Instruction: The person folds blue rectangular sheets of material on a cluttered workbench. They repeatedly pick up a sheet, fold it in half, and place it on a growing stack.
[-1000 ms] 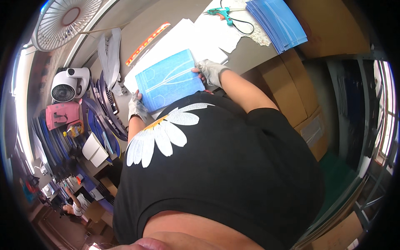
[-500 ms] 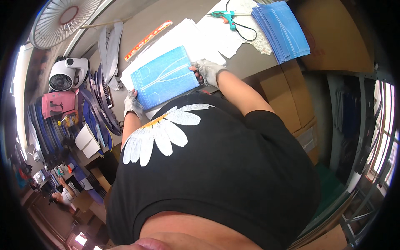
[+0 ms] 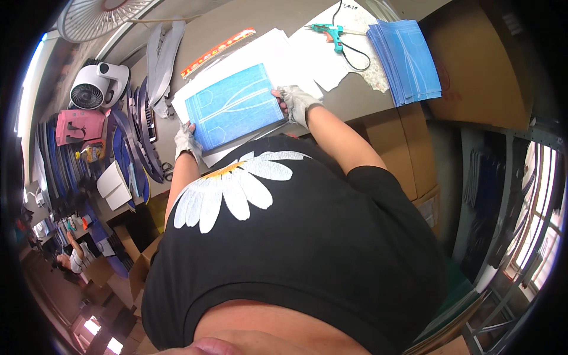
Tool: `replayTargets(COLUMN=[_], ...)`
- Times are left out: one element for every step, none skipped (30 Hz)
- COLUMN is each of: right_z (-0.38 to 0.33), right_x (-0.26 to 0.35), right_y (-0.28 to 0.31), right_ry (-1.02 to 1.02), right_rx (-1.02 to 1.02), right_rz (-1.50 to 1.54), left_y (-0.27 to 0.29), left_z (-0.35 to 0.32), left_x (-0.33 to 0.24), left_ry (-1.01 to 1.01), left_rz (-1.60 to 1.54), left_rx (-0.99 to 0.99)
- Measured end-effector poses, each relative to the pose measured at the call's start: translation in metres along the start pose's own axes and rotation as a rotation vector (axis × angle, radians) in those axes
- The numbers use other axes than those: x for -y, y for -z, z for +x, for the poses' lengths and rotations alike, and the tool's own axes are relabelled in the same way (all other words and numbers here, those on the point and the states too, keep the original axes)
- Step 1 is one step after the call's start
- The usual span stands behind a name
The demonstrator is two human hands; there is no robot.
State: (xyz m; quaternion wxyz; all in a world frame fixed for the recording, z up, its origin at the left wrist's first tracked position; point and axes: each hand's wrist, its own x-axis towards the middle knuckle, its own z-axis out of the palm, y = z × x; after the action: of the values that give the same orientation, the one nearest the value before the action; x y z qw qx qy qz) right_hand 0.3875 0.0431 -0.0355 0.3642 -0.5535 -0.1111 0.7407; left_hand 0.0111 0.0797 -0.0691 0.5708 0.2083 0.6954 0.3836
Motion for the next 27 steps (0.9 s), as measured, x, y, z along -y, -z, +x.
replayTargets(right_z=[-0.005, -0.008, -0.008, -0.006, -0.004, -0.002, 0.003, 0.005, 0.007, 0.009, 0.014, 0.020, 0.021, 0.021, 0.021, 0.024, 0.020, 0.016, 0.010, 0.004, -0.002, -0.012, -0.017, -0.011, -0.003, 0.000, 0.003], right_x=[0.004, 0.006, 0.007, 0.006, 0.005, 0.003, -0.001, -0.002, -0.001, 0.003, 0.006, 0.010, 0.015, 0.021, 0.026, 0.027, 0.031, 0.038, 0.044, 0.047, 0.051, 0.057, 0.059, 0.053, 0.047, 0.045, 0.044], right_y=[-0.004, -0.008, -0.009, -0.008, -0.007, -0.007, -0.001, 0.004, 0.011, 0.015, 0.023, 0.032, 0.031, 0.030, 0.028, 0.024, 0.016, 0.008, -0.001, -0.009, -0.017, -0.027, -0.029, -0.022, -0.014, -0.016, -0.016], right_ry=[-0.008, -0.017, -0.018, -0.019, -0.022, -0.003, 0.019, 0.045, 0.052, 0.055, 0.061, 0.078, 0.111, 0.144, 0.177, 0.198, 0.138, 0.079, 0.020, 0.038, 0.017, -0.005, -0.029, 0.003, 0.041, 0.073, 0.050], right_rx=[-0.010, -0.017, -0.005, 0.002, 0.010, 0.024, 0.023, 0.021, -0.032, -0.066, -0.105, -0.158, -0.151, -0.145, -0.137, -0.127, -0.149, -0.171, -0.190, -0.148, -0.147, -0.146, -0.156, -0.125, -0.091, -0.037, -0.009], right_rz=[0.005, 0.009, -0.001, -0.009, -0.018, -0.024, -0.027, -0.026, -0.055, -0.092, -0.128, -0.268, -0.428, -0.587, -0.745, -0.604, -0.649, -0.694, -0.738, -0.691, -0.693, -0.695, -0.689, -0.587, -0.490, -0.404, -0.380], left_y=[0.003, 0.009, 0.016, 0.020, 0.023, 0.027, 0.021, 0.011, 0.002, 0.007, 0.012, 0.017, 0.023, 0.029, 0.033, 0.038, 0.035, 0.033, 0.030, 0.031, 0.031, 0.031, 0.025, 0.018, 0.013, 0.021, 0.027], left_z=[0.003, 0.009, 0.015, 0.020, 0.024, 0.026, 0.023, 0.016, 0.008, 0.005, 0.007, 0.009, 0.012, 0.015, 0.019, 0.025, 0.023, 0.021, 0.017, 0.015, 0.014, 0.011, 0.006, 0.001, -0.003, 0.001, 0.006], left_x=[0.003, 0.009, 0.015, 0.018, 0.021, 0.025, 0.024, 0.017, 0.010, 0.010, 0.010, 0.010, 0.012, 0.014, 0.016, 0.021, 0.021, 0.020, 0.018, 0.017, 0.016, 0.015, 0.011, 0.006, 0.001, 0.008, 0.015], left_ry=[-0.012, -0.026, -0.040, -0.047, -0.055, -0.062, -0.031, -0.002, 0.027, 0.021, 0.017, 0.012, -0.010, -0.033, -0.055, -0.035, -0.021, -0.007, 0.004, -0.004, -0.012, -0.019, -0.018, -0.017, -0.021, -0.033, -0.045], left_rz=[-0.008, -0.016, -0.025, -0.033, -0.041, -0.050, -0.080, -0.108, -0.135, -0.146, -0.155, -0.164, -0.138, -0.110, -0.083, -0.155, -0.181, -0.208, -0.233, -0.213, -0.194, -0.173, -0.166, -0.158, -0.157, -0.183, -0.208], left_rx=[0.019, 0.034, 0.048, 0.032, 0.014, -0.006, -0.016, -0.023, -0.030, -0.039, -0.042, -0.044, 0.000, 0.045, 0.090, 0.137, 0.126, 0.115, 0.102, 0.076, 0.050, 0.023, 0.035, 0.048, 0.058, 0.082, 0.107])
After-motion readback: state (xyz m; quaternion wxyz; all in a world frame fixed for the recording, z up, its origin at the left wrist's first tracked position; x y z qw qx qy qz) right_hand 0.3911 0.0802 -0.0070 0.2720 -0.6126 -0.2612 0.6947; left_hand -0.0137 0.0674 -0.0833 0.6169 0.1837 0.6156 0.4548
